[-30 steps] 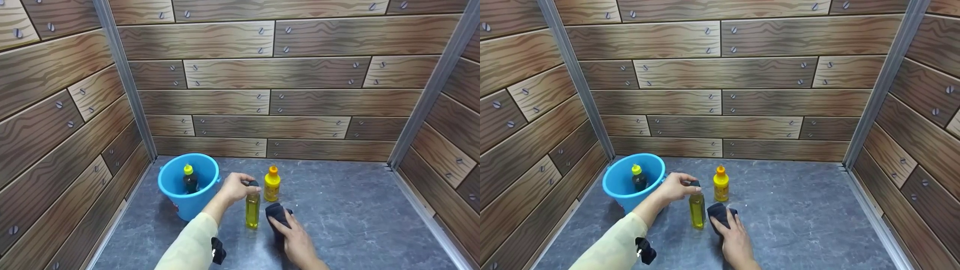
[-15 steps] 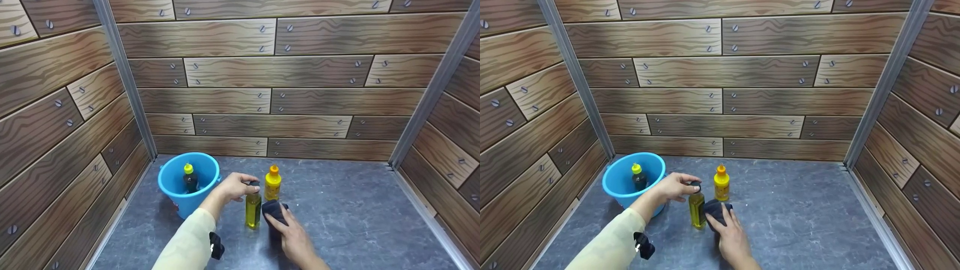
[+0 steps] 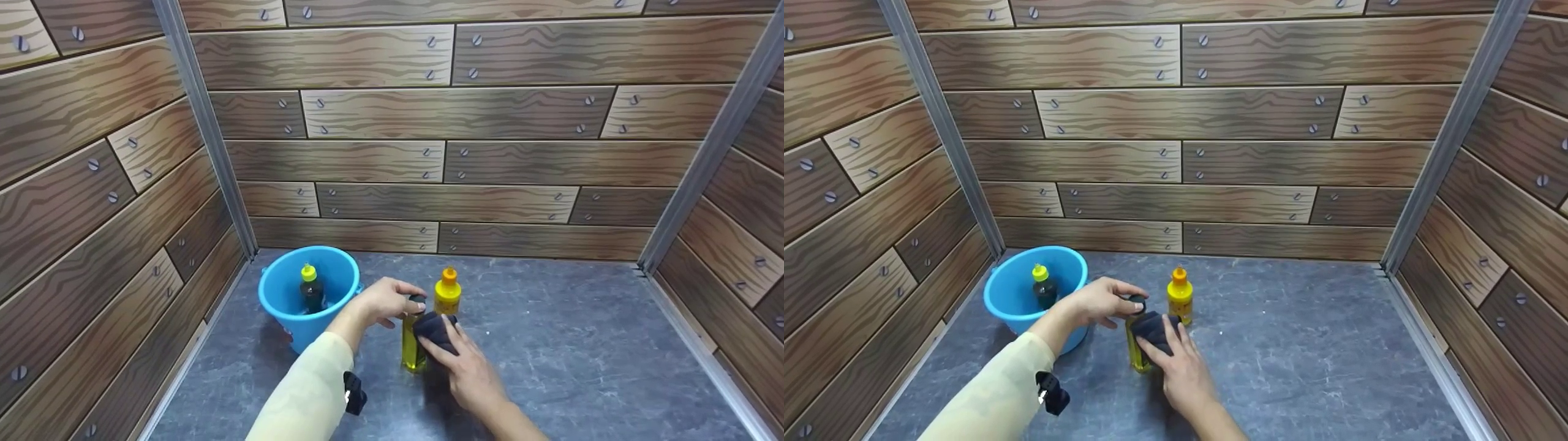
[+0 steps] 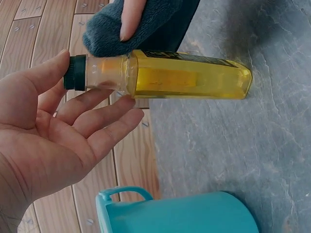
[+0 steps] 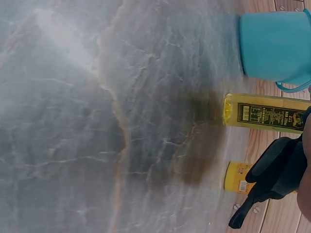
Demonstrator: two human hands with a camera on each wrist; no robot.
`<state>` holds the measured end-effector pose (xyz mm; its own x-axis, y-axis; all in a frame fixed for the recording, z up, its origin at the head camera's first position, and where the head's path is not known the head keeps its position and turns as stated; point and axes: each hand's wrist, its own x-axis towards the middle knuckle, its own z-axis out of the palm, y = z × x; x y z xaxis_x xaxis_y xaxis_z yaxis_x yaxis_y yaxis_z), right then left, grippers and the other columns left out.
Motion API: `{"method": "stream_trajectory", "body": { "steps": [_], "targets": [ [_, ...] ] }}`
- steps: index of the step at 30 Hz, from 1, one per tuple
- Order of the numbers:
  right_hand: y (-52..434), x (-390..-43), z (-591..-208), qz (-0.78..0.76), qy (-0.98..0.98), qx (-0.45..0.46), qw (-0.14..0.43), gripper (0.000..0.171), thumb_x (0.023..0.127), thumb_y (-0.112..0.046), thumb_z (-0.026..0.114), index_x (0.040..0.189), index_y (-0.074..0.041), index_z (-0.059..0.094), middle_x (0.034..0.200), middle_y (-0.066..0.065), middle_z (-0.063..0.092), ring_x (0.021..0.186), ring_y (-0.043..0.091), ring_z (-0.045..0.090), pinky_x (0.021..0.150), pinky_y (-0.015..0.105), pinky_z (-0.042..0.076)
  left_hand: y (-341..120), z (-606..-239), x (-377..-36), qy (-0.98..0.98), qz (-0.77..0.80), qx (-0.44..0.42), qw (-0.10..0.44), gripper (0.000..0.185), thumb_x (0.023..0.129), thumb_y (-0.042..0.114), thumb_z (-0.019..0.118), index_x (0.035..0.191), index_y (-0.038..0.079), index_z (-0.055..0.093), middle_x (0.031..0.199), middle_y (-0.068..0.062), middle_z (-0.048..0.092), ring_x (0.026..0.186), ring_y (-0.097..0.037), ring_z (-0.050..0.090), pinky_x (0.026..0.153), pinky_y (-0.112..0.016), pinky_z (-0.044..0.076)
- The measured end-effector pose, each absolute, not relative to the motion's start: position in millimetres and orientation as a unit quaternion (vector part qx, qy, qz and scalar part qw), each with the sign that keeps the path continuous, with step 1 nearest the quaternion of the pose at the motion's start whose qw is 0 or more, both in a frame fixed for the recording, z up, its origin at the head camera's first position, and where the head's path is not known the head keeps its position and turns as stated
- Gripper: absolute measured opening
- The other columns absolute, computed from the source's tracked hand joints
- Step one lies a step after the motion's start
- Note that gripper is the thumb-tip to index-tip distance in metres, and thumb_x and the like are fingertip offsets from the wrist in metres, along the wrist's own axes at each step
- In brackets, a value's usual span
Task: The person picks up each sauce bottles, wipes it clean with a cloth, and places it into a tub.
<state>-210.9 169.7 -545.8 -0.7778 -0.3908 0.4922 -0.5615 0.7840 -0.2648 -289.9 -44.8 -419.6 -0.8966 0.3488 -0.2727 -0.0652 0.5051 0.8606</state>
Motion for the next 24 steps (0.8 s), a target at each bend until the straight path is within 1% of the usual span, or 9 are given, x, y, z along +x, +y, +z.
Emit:
{"method": "stream_trajectory", "body": {
  "steps": [2, 8, 12, 15, 21, 24],
  "targets": [
    [168, -213, -542, 0.197, -0.921, 0.263, 0.209, 0.08, 0.084, 0.013, 0.073, 0.146, -0.037, 0.066, 0.166, 0.018, 0.041, 0.14, 0.053, 0.049, 0.101, 0.068, 0.049, -46, -419, -290, 0.841, 0.49, 0.084, 0.212, 0.031, 0.102, 0.025, 0.074, 0.133, 0.022, 0.075, 0.132, -0.007, 0.071, 0.121, -0.037, 0.068, 0.1, -0.065, 0.052],
    [162, -221, -536, 0.185, -0.912, 0.283, 0.232, 0.083, 0.081, 0.015, 0.074, 0.146, -0.036, 0.066, 0.164, 0.02, 0.043, 0.139, 0.053, 0.05, 0.102, 0.066, 0.05, -48, -419, -291, 0.84, 0.492, 0.079, 0.213, 0.032, 0.102, 0.027, 0.074, 0.133, 0.022, 0.075, 0.14, -0.009, 0.067, 0.121, -0.037, 0.068, 0.101, -0.066, 0.051],
    [159, -223, -533, 0.175, -0.917, 0.284, 0.22, 0.081, 0.084, 0.013, 0.074, 0.147, -0.037, 0.064, 0.164, 0.018, 0.043, 0.142, 0.051, 0.048, 0.103, 0.065, 0.049, -48, -419, -289, 0.841, 0.492, 0.076, 0.213, 0.032, 0.102, 0.027, 0.075, 0.133, 0.022, 0.076, 0.139, -0.009, 0.068, 0.119, -0.035, 0.069, 0.1, -0.066, 0.051],
    [157, -226, -532, 0.171, -0.916, 0.288, 0.221, 0.079, 0.085, 0.012, 0.073, 0.147, -0.036, 0.064, 0.163, 0.02, 0.044, 0.141, 0.05, 0.048, 0.105, 0.065, 0.048, -48, -419, -289, 0.842, 0.489, 0.078, 0.213, 0.033, 0.101, 0.028, 0.075, 0.134, 0.022, 0.075, 0.138, -0.008, 0.068, 0.118, -0.034, 0.07, 0.1, -0.066, 0.052],
    [154, -232, -537, 0.174, -0.892, 0.317, 0.271, 0.076, 0.081, 0.011, 0.074, 0.145, -0.03, 0.066, 0.154, 0.029, 0.05, 0.134, 0.052, 0.055, 0.102, 0.065, 0.05, -47, -419, -290, 0.848, 0.478, 0.087, 0.21, 0.034, 0.101, 0.03, 0.075, 0.135, 0.023, 0.075, 0.139, -0.007, 0.068, 0.12, -0.032, 0.068, 0.098, -0.064, 0.054],
    [152, -234, -540, 0.181, -0.881, 0.327, 0.289, 0.074, 0.081, 0.01, 0.074, 0.144, -0.027, 0.067, 0.152, 0.031, 0.052, 0.132, 0.053, 0.056, 0.101, 0.065, 0.05, -46, -420, -290, 0.851, 0.474, 0.09, 0.209, 0.035, 0.102, 0.03, 0.074, 0.136, 0.022, 0.074, 0.139, -0.006, 0.068, 0.122, -0.031, 0.067, 0.097, -0.063, 0.054]
  ]
}}
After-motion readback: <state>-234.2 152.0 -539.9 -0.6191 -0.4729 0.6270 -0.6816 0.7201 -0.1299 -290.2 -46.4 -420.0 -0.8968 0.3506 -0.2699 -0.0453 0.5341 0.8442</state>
